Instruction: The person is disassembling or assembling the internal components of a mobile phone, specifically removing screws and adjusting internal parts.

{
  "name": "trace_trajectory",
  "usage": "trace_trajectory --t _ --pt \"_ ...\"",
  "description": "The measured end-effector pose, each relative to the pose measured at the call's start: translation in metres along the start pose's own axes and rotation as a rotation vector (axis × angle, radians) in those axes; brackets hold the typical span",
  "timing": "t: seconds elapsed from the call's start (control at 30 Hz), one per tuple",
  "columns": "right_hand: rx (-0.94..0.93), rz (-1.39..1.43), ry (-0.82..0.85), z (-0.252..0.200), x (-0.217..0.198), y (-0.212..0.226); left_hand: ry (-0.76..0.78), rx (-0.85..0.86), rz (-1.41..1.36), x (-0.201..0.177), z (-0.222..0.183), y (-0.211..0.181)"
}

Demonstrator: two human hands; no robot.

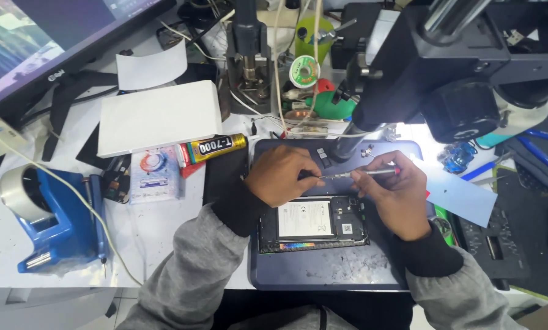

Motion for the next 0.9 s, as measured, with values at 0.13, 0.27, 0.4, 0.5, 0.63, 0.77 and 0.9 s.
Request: trace_trajectory --t 0.13,0.27,0.4,0.5,0.63,0.77,0.9 --pt "-0.004 -0.036 0.002 0.000 -0.001 -0.001 0.000 -0.016 0.046 0.005 0.003 0.009" --pt "-0.037 -0.108 -0.021 -0.001 -0.006 0.010 0.019 -0.038 0.096 0.002 0.003 0.016" --pt "-0.068 -0.136 -0.019 -0.002 -0.007 0.009 0.063 -0.029 0.076 0.009 0.003 0.021" --pt "-0.088 -0.132 -0.016 -0.002 -0.006 0.013 0.033 -0.026 0.074 0.007 0.005 0.022" --pt "-0.129 -0.130 -0.019 -0.005 -0.004 0.020 0.021 -0.025 0.047 0.000 0.003 0.014" --pt "-0.141 -0.083 -0.031 -0.012 -0.003 0.030 -0.039 0.085 -0.005 -0.008 0.000 0.000" --pt "-0.164 -0.059 -0.035 -0.013 -0.003 0.035 -0.097 0.146 -0.044 -0.008 0.000 -0.003"
Point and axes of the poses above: each hand's wrist, its own z-axis towards the middle knuckle, its own x-axis out of the palm, y = z × x, the point moved 8 cm from there along z, towards the middle knuckle, and after that the axes turned 7 degrees about -y, right-handed, at the moved point
